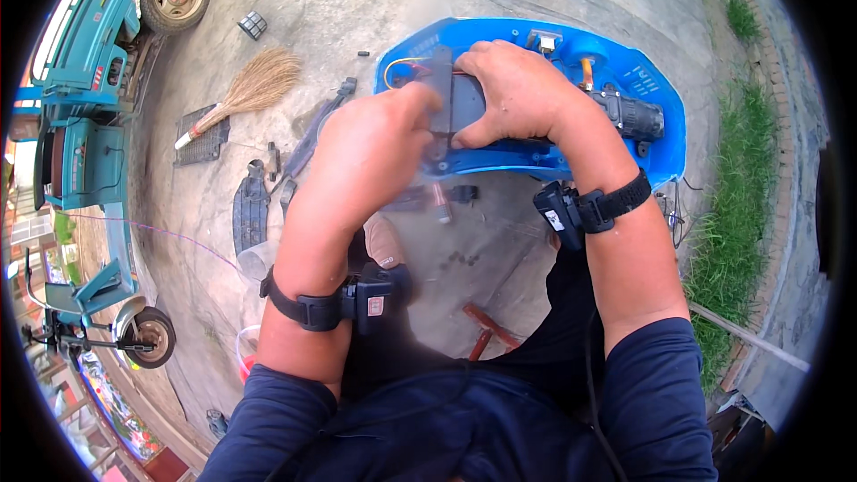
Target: The person works on a blue plastic housing containing a pump and wiring, first handling wires, then placing a black battery into the housing, and finally fitting a black plastic cover over the components.
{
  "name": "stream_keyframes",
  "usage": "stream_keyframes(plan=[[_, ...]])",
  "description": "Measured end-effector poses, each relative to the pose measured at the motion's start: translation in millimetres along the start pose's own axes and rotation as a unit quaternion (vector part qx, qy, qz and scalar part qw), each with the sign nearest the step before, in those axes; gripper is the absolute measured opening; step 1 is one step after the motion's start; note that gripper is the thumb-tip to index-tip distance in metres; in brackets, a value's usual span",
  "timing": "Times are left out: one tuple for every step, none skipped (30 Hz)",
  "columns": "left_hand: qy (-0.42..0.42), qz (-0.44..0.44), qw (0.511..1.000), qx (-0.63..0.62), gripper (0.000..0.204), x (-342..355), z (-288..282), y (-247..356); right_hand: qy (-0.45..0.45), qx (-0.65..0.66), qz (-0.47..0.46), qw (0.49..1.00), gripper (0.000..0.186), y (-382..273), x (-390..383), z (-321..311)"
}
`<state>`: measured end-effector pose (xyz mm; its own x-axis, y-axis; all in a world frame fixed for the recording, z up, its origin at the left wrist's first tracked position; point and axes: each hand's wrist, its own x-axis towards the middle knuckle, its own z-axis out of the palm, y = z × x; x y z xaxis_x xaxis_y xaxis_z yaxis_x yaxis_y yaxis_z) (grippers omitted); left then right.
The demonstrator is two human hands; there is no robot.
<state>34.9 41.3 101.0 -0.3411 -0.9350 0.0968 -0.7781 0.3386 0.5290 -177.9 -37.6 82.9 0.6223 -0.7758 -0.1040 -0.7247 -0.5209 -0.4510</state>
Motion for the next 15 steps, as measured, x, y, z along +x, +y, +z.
stream_keyframes(plan=[[0.000,-0.001,1.000,0.000,0.027,0.1,-0.2,-0.5,0.002,-0.002,-0.001,1.000,0.066,-0.4,-0.1,0.1],[0.011,0.033,0.999,0.016,0.024,0.4,0.2,-1.6,0.004,-0.004,-0.002,1.000,0.066,-0.7,-0.4,0.5],[0.023,0.067,0.997,0.032,0.022,0.8,0.2,-2.5,0.004,-0.004,-0.003,1.000,0.066,-1.2,-1.0,0.1],[0.023,0.066,0.997,0.032,0.022,1.2,-0.7,-3.1,0.006,0.000,0.000,1.000,0.067,-1.7,-1.9,-1.0],[0.033,0.074,0.996,0.036,0.019,1.8,-2.1,-3.2,0.008,0.003,0.003,1.000,0.067,-1.8,-2.7,-1.4],[0.042,0.082,0.995,0.040,0.017,2.3,-3.3,-3.5,0.008,0.003,0.003,1.000,0.067,-1.5,-3.0,-1.1],[0.042,0.082,0.995,0.040,0.017,2.8,-4.2,-4.4,0.007,0.003,0.000,1.000,0.068,-1.4,-3.1,-0.9],[0.040,0.094,0.994,0.039,0.015,3.0,-5.5,-5.1,0.006,0.003,-0.003,1.000,0.069,-1.5,-2.9,-0.8],[0.037,0.105,0.993,0.037,0.013,3.0,-6.2,-5.6,0.006,0.003,-0.004,1.000,0.069,-2.0,-3.0,-0.9],[0.038,0.105,0.993,0.037,0.013,3.1,-6.0,-5.3,0.006,0.004,-0.003,1.000,0.069,-2.8,-3.4,-1.0],[0.040,0.102,0.993,0.034,0.012,3.1,-4.6,-4.5,0.007,0.004,-0.001,1.000,0.069,-3.2,-4.0,-0.6],[0.042,0.099,0.994,0.030,0.011,3.1,-3.3,-4.1,0.007,0.005,-0.001,1.000,0.069,-3.1,-3.9,-0.3],[0.042,0.099,0.994,0.030,0.011,2.9,-1.7,-4.9,0.006,0.001,-0.003,1.000,0.069,-2.6,-3.6,0.0],[0.042,0.095,0.994,0.036,0.011,3.1,-0.1,-6.5,0.006,-0.003,-0.004,1.000,0.069,-2.6,-3.3,-0.1],[0.043,0.092,0.994,0.042,0.011,3.0,1.2,-7.6,0.006,-0.003,-0.003,1.000,0.069,-2.7,-3.3,0.1]])
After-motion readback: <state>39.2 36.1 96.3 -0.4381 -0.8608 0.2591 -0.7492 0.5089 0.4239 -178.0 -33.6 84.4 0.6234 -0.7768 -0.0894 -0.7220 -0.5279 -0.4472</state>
